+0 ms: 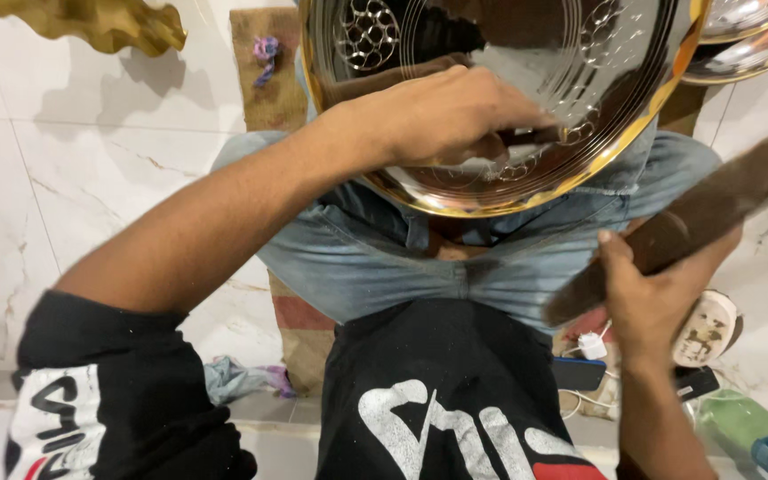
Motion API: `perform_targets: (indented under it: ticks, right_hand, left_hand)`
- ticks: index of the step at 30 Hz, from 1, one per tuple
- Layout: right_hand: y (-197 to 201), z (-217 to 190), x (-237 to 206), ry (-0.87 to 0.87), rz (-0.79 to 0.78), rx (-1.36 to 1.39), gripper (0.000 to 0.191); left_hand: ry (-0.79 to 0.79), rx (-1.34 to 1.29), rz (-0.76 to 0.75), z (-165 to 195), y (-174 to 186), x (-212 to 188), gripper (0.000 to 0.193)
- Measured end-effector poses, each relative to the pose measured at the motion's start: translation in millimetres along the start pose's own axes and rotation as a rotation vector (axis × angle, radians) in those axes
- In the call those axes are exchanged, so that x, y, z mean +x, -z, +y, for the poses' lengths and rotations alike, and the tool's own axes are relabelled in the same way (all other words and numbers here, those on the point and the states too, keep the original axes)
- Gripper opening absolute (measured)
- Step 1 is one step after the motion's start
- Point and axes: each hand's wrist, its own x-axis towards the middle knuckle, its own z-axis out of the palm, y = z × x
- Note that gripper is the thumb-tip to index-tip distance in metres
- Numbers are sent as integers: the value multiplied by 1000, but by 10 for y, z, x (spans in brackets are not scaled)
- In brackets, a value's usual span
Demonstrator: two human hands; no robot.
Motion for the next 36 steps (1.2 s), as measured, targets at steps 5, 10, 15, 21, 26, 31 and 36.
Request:
perform_targets:
  ticks: [5,10,15,21,26,31,36]
  right_hand:
    - [302,-251,527,109,-167,-149,82]
    - [493,-663,1066,454,-319,-6,70]
    - [538,-1158,1478,716,-436,-232,72]
    - [492,-1463,1438,815,-427,-216,60]
    - [423,-1704,1301,915,-387,-365,59]
    - [464,-1869,1103,1105,-301,-766,58]
    - [566,-1879,1077,1167,-216,-934,57]
  left_hand:
    - [7,50,326,-42,-176,-188,52]
    - [61,31,608,44,-364,-370,47]
    - [181,4,889,251,-589,-430,43]
    - [492,-41,1070,440,-813,-390,40]
    - [605,-19,1212,536,-1023,-333,30]
    - [622,27,1274,561,-1160,-351,31]
    - [631,-25,1291,610,-1148,-340,22]
